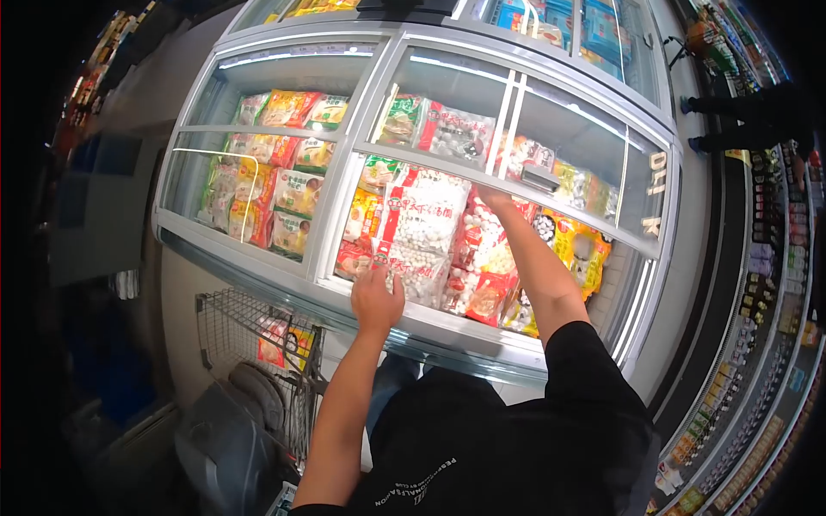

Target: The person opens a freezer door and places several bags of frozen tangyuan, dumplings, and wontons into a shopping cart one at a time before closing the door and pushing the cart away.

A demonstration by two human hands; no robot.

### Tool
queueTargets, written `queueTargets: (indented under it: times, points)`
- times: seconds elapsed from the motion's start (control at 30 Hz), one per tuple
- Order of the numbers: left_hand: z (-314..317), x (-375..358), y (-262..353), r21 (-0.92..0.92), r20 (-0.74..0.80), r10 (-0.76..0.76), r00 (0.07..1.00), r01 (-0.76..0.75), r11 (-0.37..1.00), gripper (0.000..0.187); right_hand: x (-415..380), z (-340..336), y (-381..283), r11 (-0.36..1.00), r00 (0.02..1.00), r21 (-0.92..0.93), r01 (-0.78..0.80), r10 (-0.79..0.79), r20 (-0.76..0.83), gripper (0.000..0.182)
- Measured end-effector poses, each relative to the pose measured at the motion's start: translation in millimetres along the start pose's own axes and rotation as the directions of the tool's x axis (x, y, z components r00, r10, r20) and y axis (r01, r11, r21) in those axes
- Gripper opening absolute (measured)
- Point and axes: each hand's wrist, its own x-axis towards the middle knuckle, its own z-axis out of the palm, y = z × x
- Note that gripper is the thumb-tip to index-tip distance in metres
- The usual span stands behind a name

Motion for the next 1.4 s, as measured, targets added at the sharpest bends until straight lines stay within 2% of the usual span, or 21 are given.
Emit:
queueTargets:
  times: [0.03,0.1,0.13,0.2,0.27,0.4,0.43,0.5,0.57,0.67,0.77,0.93,0.97,1.07,1.13,1.17,1.23,1.3,1.33,1.37,1.4]
  points:
    - [0.3,0.9,-0.6,-0.001,0.004,0.002,1.000,-0.002,1.000,0.020,11.0,7.2,-1.3,1.000,0.999,0.008,-0.029,0.029,-0.017,0.078]
    - [-0.1,1.1,-1.9,-0.005,0.013,0.007,1.000,-0.007,1.000,0.019,14.1,-11.4,-35.6,0.975,0.974,0.054,-0.213,0.217,-0.065,0.085]
    - [-0.1,1.5,-2.1,-0.008,0.008,0.025,1.000,-0.024,1.000,0.019,24.6,0.1,-30.5,0.961,0.981,0.224,-0.163,0.183,-0.069,0.088]
    - [-0.5,2.9,-2.9,-0.013,-0.005,0.061,0.998,-0.061,0.998,0.018,49.3,15.1,-31.3,0.839,0.988,0.542,-0.052,0.122,-0.094,0.100]
    - [0.0,4.5,-4.0,-0.002,-0.012,0.082,0.997,-0.082,0.997,0.014,62.3,30.5,-32.9,0.761,0.983,0.646,-0.065,0.161,-0.091,0.108]
    - [-3.0,7.1,-2.8,0.004,0.014,0.079,0.997,-0.079,0.997,0.012,46.4,4.7,-76.9,0.807,0.947,0.537,-0.246,0.319,-0.046,0.111]
    - [-2.0,7.6,-3.8,-0.004,0.001,0.092,0.996,-0.092,0.996,0.013,49.8,9.9,-75.9,0.830,0.941,0.505,-0.237,0.325,-0.093,0.111]
    - [-0.3,7.7,-5.5,-0.022,-0.019,0.119,0.993,-0.119,0.993,0.014,61.1,12.4,-71.0,0.905,0.918,0.246,-0.347,0.382,-0.111,0.104]
    - [-0.7,6.9,-5.4,-0.034,-0.025,0.123,0.992,-0.124,0.992,0.012,72.7,31.4,-46.9,0.919,0.939,0.297,-0.261,0.312,-0.141,0.097]
    - [0.5,7.2,-6.0,-0.041,-0.038,0.123,0.992,-0.125,0.991,0.011,122.6,87.3,17.4,0.727,0.955,0.631,-0.271,0.284,0.083,0.086]
    - [-0.5,7.2,-5.0,-0.039,-0.036,0.115,0.993,-0.117,0.992,0.010,79.7,31.7,-49.0,0.798,0.950,0.521,-0.304,0.297,0.098,0.081]
    - [-1.8,4.6,-5.7,-0.040,-0.035,0.098,0.995,-0.099,0.994,0.010,60.6,23.5,-72.0,0.912,0.943,0.290,-0.291,0.325,-0.073,0.073]
    - [-2.3,4.3,-5.1,-0.040,-0.032,0.088,0.996,-0.089,0.995,0.010,57.3,18.2,-70.6,0.873,0.939,0.345,-0.345,0.328,0.107,0.067]
    - [-1.3,3.2,-4.3,-0.037,-0.052,0.084,0.995,-0.086,0.996,0.010,42.5,40.7,-35.1,0.575,0.974,0.787,-0.225,0.139,0.177,0.064]
    - [-1.3,0.6,-5.5,-0.032,-0.053,0.083,0.995,-0.085,0.996,0.009,-20.8,-22.2,-97.0,0.140,0.877,0.898,-0.418,0.319,0.359,0.042]
    - [-1.3,0.6,-6.5,-0.028,-0.047,0.079,0.996,-0.081,0.996,0.008,-51.7,-49.3,-122.6,-0.101,0.806,0.879,-0.465,0.362,0.468,0.032]
    - [-0.8,-0.8,-7.6,-0.025,-0.031,0.058,0.998,-0.059,0.998,0.008,-64.7,-46.7,-78.6,-0.086,0.844,0.862,-0.500,0.177,0.507,0.029]
    - [0.5,-1.9,-7.7,-0.028,-0.015,0.023,1.000,-0.024,0.999,0.010,-90.9,-45.7,-42.8,-0.010,0.889,0.892,-0.451,0.079,0.450,0.029]
    - [0.8,-1.6,-7.3,-0.031,-0.007,0.024,1.000,-0.024,0.999,0.011,-100.0,-48.0,-20.8,-0.025,0.822,0.823,-0.568,0.046,0.568,0.028]
    - [0.5,-1.5,-7.0,-0.033,-0.002,0.022,1.000,-0.022,0.999,0.012,-120.7,-60.1,-23.8,-0.073,0.817,0.817,-0.571,0.049,0.575,0.025]
    - [-0.7,-4.1,-7.0,-0.032,0.006,0.016,1.000,-0.015,0.999,0.014,-138.7,-73.0,-21.4,-0.035,0.786,0.791,-0.611,0.093,0.611,0.022]
